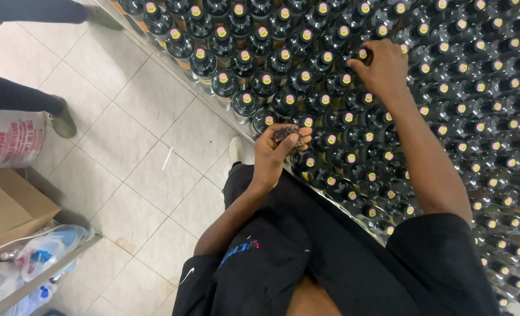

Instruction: The person stands in front of a large display of dark bottles and repeatedly applies small, round, pinkish caps to the bottle tops. They hold a small container of caps in their left hand and use their right hand to pick up and place each cap onto a bottle.

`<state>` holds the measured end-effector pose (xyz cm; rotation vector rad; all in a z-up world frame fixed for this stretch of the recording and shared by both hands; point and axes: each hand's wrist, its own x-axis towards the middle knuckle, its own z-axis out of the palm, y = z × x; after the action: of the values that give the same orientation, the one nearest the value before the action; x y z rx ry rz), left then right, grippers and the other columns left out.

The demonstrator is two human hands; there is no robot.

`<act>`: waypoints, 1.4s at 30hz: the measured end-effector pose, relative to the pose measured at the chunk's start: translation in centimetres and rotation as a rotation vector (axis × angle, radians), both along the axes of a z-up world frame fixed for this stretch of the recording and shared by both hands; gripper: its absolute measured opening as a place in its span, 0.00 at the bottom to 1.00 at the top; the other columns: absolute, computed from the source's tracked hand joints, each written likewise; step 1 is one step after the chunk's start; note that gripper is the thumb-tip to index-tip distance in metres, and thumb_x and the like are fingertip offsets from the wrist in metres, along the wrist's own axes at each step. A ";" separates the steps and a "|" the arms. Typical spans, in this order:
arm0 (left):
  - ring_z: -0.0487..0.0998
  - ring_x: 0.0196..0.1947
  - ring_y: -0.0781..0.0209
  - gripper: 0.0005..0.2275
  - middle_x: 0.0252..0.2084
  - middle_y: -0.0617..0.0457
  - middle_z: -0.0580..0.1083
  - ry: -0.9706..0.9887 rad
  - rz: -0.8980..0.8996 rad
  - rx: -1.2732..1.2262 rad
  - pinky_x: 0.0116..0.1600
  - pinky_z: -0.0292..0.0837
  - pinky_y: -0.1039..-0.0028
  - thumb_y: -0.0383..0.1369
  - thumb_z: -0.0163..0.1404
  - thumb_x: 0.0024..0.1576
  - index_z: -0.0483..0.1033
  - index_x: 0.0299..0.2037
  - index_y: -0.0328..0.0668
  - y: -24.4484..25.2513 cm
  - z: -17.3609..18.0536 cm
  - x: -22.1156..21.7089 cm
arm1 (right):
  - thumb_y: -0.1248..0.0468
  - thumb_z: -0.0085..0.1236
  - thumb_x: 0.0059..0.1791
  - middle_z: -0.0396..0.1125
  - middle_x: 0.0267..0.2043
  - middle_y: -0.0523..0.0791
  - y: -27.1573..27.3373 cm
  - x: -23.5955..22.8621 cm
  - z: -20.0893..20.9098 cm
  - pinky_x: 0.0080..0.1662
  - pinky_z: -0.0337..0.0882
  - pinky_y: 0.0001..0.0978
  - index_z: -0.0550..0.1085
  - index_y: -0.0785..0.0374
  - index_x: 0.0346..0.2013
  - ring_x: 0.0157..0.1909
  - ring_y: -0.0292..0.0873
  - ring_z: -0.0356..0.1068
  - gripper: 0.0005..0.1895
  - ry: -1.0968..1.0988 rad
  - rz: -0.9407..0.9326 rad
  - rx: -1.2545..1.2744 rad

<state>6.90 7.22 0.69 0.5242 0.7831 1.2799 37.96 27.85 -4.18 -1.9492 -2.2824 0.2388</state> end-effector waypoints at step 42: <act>0.83 0.57 0.42 0.15 0.59 0.31 0.78 -0.088 0.202 -0.084 0.64 0.82 0.53 0.30 0.47 0.70 0.66 0.65 0.35 -2.5 -1.8 -5.9 | 0.56 0.59 0.76 0.54 0.26 0.38 4.4 8.3 -1.7 0.32 0.47 0.38 0.62 0.55 0.28 0.28 0.37 0.47 0.33 0.145 -0.096 0.378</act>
<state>0.96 4.69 -1.08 0.3249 0.8281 1.4387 46.22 32.26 -5.87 -1.7765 -1.9652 -0.0577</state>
